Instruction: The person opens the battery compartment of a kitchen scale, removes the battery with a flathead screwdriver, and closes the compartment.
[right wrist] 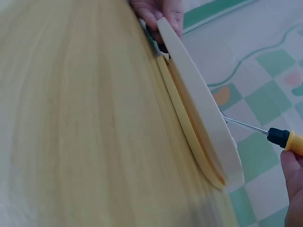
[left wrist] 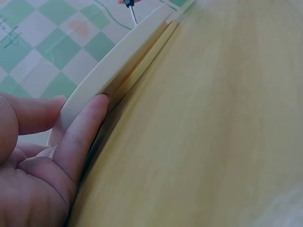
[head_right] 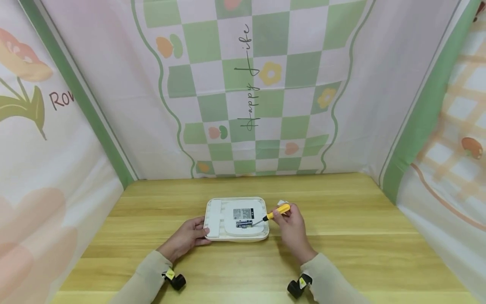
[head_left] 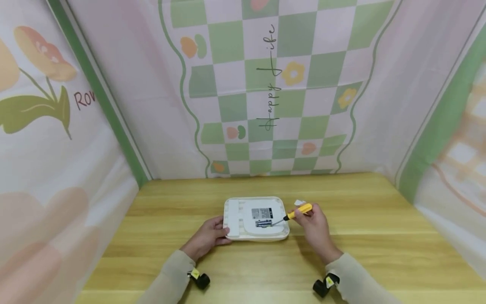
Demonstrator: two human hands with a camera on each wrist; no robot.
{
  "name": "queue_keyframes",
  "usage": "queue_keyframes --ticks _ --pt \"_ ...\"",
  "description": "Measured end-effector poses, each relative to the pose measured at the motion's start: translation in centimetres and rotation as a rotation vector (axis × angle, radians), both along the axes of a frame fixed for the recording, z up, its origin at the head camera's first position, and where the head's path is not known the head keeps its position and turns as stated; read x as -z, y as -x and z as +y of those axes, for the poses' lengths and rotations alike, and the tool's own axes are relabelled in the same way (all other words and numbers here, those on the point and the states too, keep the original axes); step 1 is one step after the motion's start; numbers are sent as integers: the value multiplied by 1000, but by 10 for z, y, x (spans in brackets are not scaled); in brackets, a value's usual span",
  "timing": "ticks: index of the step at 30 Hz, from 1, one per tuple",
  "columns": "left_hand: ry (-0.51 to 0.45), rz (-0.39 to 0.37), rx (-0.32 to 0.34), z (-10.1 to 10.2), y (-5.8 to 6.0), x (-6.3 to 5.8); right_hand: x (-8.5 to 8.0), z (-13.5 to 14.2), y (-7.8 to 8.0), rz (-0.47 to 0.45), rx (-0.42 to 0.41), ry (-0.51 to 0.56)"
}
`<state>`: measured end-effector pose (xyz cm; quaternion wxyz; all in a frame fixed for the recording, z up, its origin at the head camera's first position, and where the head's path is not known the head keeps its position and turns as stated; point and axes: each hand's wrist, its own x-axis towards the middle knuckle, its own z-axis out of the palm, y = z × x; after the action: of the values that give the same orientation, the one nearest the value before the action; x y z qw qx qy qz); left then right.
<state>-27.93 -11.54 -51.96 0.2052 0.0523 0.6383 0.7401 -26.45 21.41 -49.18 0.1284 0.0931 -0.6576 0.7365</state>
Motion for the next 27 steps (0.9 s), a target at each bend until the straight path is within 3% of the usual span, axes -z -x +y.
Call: queue_keyframes --ticks 6,11,15,18,22,27 --pt "-17 4 10 0 0 1 -8 -8 -2 28 63 -155" --pt "-18 5 12 -2 -1 1 -18 -12 -4 81 101 -486" --pt "-15 10 19 -1 -1 0 -29 -21 -9 209 162 -751" --pt "-13 11 22 -1 -1 0 -34 -30 -12 328 199 -893" --pt "-16 8 23 -1 -1 1 -39 -38 -13 399 224 -982" --pt "-11 0 8 -1 -1 -1 -41 -37 -10 311 197 -970"
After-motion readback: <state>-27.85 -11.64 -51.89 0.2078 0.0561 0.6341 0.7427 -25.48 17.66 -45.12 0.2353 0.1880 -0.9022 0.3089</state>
